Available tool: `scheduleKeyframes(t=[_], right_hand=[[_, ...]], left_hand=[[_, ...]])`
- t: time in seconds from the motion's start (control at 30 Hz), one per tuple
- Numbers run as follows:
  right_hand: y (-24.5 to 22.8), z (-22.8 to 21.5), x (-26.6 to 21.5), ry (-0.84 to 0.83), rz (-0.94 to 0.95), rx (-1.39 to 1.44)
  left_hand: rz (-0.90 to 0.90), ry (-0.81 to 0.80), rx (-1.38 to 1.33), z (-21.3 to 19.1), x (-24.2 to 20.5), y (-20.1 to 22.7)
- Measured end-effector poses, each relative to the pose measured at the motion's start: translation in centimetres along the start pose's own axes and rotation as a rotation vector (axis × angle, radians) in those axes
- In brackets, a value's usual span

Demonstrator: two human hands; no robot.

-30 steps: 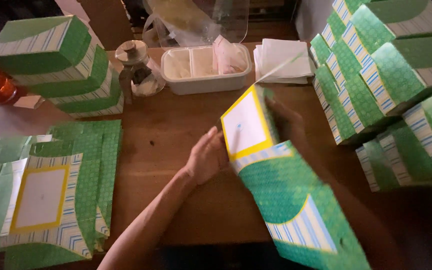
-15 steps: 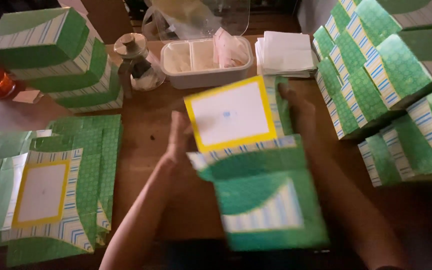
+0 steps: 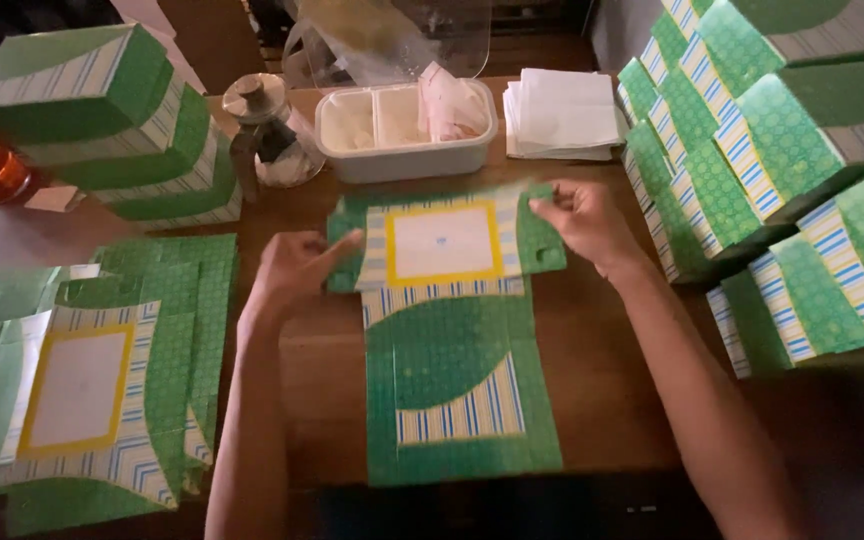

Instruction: The person folds and assembles flat-packed cardboard boxes with green and blue patterned paper. They fold flaps, tuck tabs, and press edges to form the box shape. Completed boxes are stacked on the right side of the table.

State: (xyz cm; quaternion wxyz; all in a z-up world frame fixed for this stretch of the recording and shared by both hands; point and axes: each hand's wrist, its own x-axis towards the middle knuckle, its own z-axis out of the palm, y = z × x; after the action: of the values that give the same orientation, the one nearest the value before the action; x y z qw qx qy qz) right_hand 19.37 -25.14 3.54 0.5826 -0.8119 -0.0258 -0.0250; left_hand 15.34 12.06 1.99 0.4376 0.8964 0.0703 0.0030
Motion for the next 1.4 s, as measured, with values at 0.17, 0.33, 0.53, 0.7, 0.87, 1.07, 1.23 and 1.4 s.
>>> scheduleKeyframes(t=[0.17,0.33,0.53,0.7,0.87,1.07,1.23,1.4], right_hand=[[-1.0,0.5,-0.9,-0.154,0.045,-0.237],[-1.5,1.0,-1.3,-0.216,-0.039,-0.370],[-1.1,0.9,-1.3,-0.168,-0.017,-0.330],[-1.8,1.6,-1.4,-0.122,0.045,-0.092],[-2.1,4.3,-2.6,-0.166,-0.073,0.024],[-0.4,6.0,-3.5,-0.249,-0.327,-0.443],[-0.2,7.0,-3.4,-0.360,-0.277,-0.906],[-2.9,7.0,-7.3,-0.529,-0.195,-1.054]], left_hand=[[-0.007,0.308,0.354,0.8,0.8,-0.8],[0.536,0.261,0.331,6.7,1.8,-0.9],[0.681,-0.280,0.301,8.1,-3.1,4.6],[0.661,-0.295,0.351,8.3,-2.6,4.2],[0.623,-0.295,0.208,7.5,-3.4,4.7],[0.675,-0.292,-0.071,7.5,-3.1,3.9],[0.787,-0.189,0.141,9.9,-1.1,0.6],[0.764,-0.190,0.317,10.5,-1.0,0.8]])
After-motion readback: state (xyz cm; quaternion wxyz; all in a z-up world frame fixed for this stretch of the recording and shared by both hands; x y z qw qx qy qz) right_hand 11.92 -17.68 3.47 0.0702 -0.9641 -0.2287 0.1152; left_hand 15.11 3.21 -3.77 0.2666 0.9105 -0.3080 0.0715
